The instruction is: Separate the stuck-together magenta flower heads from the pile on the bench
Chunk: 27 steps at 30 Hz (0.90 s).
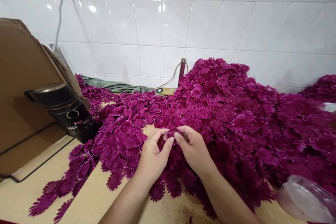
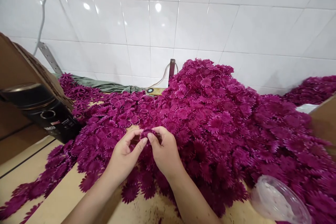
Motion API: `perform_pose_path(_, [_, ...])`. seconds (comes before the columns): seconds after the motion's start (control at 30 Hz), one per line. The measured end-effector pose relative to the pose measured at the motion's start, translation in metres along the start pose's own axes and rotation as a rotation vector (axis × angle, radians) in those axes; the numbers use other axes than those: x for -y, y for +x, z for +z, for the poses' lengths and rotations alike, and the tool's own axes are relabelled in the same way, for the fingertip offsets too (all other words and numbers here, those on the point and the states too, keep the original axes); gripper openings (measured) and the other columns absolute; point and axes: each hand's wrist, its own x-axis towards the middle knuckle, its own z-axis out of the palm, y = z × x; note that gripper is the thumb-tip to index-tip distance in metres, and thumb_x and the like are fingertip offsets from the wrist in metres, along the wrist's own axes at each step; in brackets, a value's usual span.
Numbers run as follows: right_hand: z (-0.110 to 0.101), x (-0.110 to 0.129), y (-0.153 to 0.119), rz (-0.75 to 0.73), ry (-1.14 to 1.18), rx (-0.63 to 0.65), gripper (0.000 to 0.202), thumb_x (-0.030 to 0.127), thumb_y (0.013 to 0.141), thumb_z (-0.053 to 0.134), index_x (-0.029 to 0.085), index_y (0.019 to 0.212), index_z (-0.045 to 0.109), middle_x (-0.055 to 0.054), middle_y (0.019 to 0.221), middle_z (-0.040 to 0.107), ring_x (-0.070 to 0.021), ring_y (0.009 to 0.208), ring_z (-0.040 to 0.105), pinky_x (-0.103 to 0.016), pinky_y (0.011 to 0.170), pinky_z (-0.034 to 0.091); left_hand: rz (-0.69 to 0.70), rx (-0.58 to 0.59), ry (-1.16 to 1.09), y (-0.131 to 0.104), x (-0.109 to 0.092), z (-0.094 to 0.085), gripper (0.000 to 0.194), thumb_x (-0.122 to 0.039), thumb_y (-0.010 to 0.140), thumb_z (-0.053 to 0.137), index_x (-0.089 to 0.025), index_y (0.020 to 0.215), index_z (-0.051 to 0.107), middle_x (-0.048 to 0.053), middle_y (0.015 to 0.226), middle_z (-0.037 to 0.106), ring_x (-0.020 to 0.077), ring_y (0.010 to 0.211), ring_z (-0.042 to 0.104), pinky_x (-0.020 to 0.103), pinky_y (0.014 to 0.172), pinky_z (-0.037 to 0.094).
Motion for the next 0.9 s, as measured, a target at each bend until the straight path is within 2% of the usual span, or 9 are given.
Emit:
perform_pose_path(0.23, [0.0,-0.005,-0.001,-0.027,-0.364,-0.054,0.023,0.034,0.081,0.038,0.021,0.063,0.042,0.001,0.057,0.049,-0.0137,0.053,0.045,-0.027,0.053,0.036,-0.124,0.046,-0.113,-0.003,-0.002,0.001,0.021,-0.023,0.069,0.061,-0.019,0.091,0.061,0.002,0.084,0.062,0.0164,0.08,0.056,0.027,0.077,0.042])
perform_pose_path(0.37, [-0.001,-0.007,0.0,0.005,-0.435,-0.046,0.031,0.04,0.083,0.034,0.022,0.057,0.031,0.003,0.052,0.04,-0.0126,0.049,0.038,-0.026,0.051,0.03,-0.107,0.043,-0.094,-0.002,-0.004,0.002,0.022,-0.022,0.07,0.061,-0.019,0.092,0.063,0.004,0.088,0.062,0.017,0.082,0.056,0.028,0.077,0.043])
perform_pose_path(0.5, [-0.003,-0.011,0.002,0.027,-0.399,-0.021,0.034,0.042,0.083,0.033,0.022,0.055,0.029,0.003,0.052,0.037,-0.0118,0.05,0.035,-0.026,0.051,0.028,0.007,0.091,-0.031,0.001,-0.007,0.002,0.02,-0.019,0.071,0.059,-0.021,0.089,0.066,0.005,0.091,0.063,0.0178,0.087,0.056,0.029,0.082,0.043])
perform_pose_path(0.57, [-0.003,-0.012,0.003,0.035,-0.35,-0.012,0.035,0.043,0.082,0.034,0.022,0.055,0.028,0.004,0.052,0.034,-0.0112,0.05,0.033,-0.025,0.05,0.028,0.026,0.154,0.007,0.004,-0.008,0.001,0.019,-0.017,0.071,0.058,-0.021,0.086,0.068,0.005,0.091,0.065,0.0182,0.09,0.057,0.031,0.085,0.042])
perform_pose_path(0.63, [-0.003,-0.013,0.003,0.024,-0.284,-0.001,0.035,0.044,0.082,0.033,0.021,0.056,0.03,0.004,0.053,0.034,-0.0108,0.05,0.033,-0.025,0.05,0.028,0.028,0.167,0.052,0.006,-0.01,0.001,0.021,-0.015,0.069,0.058,-0.021,0.086,0.068,0.005,0.09,0.066,0.0184,0.089,0.058,0.032,0.086,0.043])
perform_pose_path(0.77, [-0.002,-0.012,0.002,-0.035,-0.149,0.003,0.033,0.043,0.083,0.031,0.021,0.058,0.033,0.004,0.055,0.035,-0.0108,0.052,0.035,-0.025,0.05,0.03,0.091,0.085,0.128,0.006,-0.009,0.003,0.021,-0.016,0.068,0.059,-0.02,0.086,0.066,0.004,0.088,0.067,0.0179,0.085,0.06,0.033,0.082,0.045])
perform_pose_path(0.9, [-0.001,-0.014,0.0,-0.044,-0.048,-0.049,0.032,0.042,0.083,0.032,0.021,0.058,0.033,0.004,0.055,0.036,-0.0107,0.052,0.036,-0.024,0.05,0.031,0.083,0.011,0.121,0.002,-0.002,0.012,0.016,-0.018,0.068,0.059,-0.019,0.082,0.067,0.004,0.083,0.069,0.0181,0.079,0.061,0.032,0.078,0.047])
